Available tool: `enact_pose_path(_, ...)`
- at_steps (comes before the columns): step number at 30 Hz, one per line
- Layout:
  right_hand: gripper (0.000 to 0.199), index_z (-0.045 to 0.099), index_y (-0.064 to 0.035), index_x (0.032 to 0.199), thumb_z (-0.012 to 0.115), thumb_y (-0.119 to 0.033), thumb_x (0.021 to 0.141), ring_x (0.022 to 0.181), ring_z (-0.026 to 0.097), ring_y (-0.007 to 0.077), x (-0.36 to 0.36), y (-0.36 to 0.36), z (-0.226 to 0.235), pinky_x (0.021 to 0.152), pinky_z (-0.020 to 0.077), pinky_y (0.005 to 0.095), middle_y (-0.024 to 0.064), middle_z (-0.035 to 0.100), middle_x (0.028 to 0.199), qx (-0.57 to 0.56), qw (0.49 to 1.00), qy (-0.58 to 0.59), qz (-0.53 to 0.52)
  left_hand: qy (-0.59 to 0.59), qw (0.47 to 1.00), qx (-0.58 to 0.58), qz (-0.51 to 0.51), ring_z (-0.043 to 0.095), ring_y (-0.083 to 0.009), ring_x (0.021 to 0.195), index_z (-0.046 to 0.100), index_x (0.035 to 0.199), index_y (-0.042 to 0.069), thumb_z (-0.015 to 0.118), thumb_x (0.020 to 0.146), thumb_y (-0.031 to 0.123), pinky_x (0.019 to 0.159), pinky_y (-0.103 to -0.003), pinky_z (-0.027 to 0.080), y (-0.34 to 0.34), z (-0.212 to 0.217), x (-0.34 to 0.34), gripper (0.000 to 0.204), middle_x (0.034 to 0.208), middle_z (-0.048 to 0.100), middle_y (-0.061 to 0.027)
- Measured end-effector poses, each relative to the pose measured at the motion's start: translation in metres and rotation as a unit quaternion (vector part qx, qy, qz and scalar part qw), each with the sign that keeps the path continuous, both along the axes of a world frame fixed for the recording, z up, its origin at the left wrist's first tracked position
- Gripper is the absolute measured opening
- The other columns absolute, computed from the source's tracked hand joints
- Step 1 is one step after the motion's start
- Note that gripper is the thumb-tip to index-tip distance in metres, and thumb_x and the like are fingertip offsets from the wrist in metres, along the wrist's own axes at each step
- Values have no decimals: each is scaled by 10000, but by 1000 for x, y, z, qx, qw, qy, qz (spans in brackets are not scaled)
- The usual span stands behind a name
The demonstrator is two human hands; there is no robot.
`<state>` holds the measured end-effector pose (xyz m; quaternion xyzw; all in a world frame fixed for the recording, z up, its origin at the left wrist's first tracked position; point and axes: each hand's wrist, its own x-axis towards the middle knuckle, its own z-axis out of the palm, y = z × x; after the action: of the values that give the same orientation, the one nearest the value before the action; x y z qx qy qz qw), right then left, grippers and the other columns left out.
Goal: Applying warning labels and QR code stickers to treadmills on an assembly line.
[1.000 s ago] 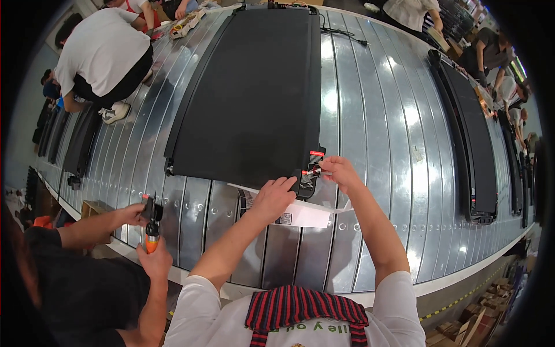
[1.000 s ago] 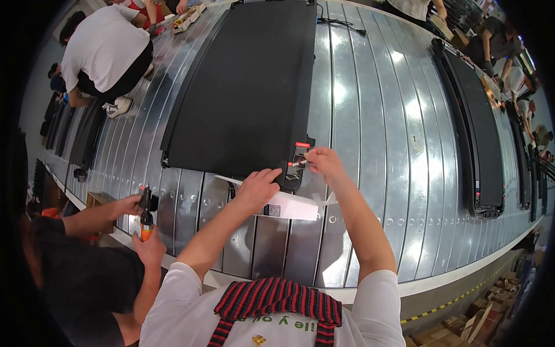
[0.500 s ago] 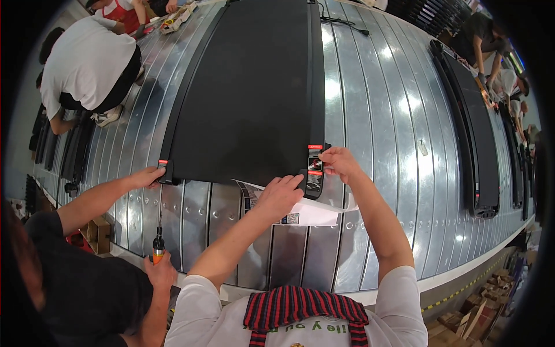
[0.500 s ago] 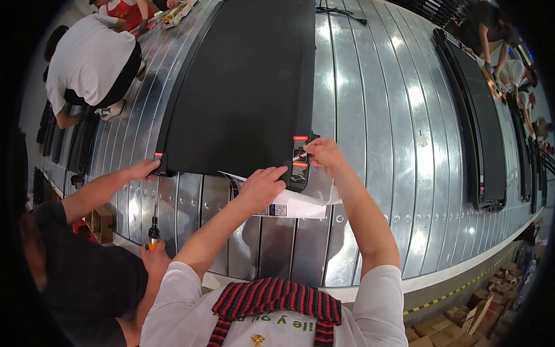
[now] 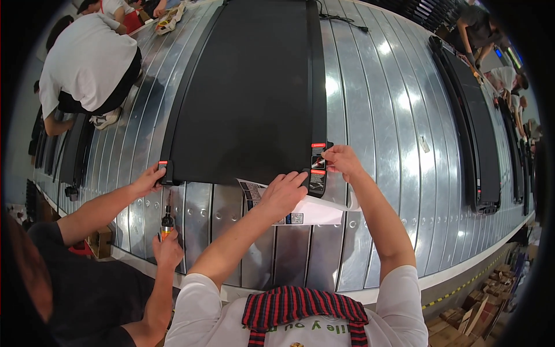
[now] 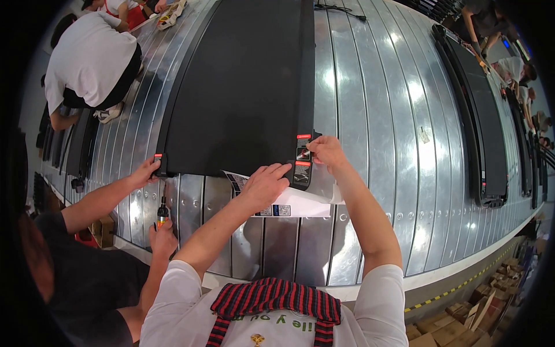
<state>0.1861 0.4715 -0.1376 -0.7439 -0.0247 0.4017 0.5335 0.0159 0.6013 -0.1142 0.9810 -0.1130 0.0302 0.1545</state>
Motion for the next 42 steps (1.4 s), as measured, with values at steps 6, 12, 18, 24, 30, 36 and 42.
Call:
enact_pose_path(6,120,574,-31,802,606,-146,799,644,527,104,0,0,3,560,443,231,32,572,727,7,1000,3,-5,-9,1000,6,-8,442,-239,1086,585,746,52,525,709,96,858,-347,379,2,5,3,83,1182,496,-124)
enact_pose_path(12,120,575,-26,794,603,-143,799,626,517,104,2,-1,1,553,440,232,34,566,718,19,1000,4,3,-20,1000,-2,-17,455,-217,1043,594,743,59,531,700,88,818,-332,381,4,5,7,82,1159,508,-110)
enact_pose_path(18,106,570,-1,768,595,-102,786,565,492,104,-3,3,3,496,413,230,45,551,681,28,999,-3,-28,-31,999,4,-26,459,-217,1029,595,736,49,530,692,80,818,-332,376,5,-3,13,85,1143,518,-112)
enact_pose_path(24,80,573,10,740,594,-64,763,534,489,109,-8,3,3,469,408,230,53,545,650,42,997,-22,-63,-12,998,-33,-44,443,-236,1070,575,750,40,590,679,121,835,-369,381,7,-7,23,109,1176,495,-98)
enact_pose_path(30,111,571,2,755,606,-102,773,571,517,110,-7,3,-4,490,427,225,58,564,682,39,997,-38,-52,-6,998,-42,-48,461,-215,962,616,743,52,621,697,175,757,-344,367,5,-5,30,131,1080,535,-80)
enact_pose_path(36,112,585,4,739,591,-107,749,575,550,165,-10,7,-15,529,451,288,89,579,662,-58,981,-186,-16,10,999,-29,-43,456,-217,986,625,770,57,629,703,181,778,-350,368,3,-5,31,142,1112,526,-76)
enact_pose_path(42,239,603,-31,781,647,-251,698,732,600,275,-16,10,2,657,479,366,141,598,806,-227,878,-408,108,14,999,-14,-39,452,-212,1022,628,797,60,619,712,181,799,-346,369,1,-6,32,149,1125,523,-76)
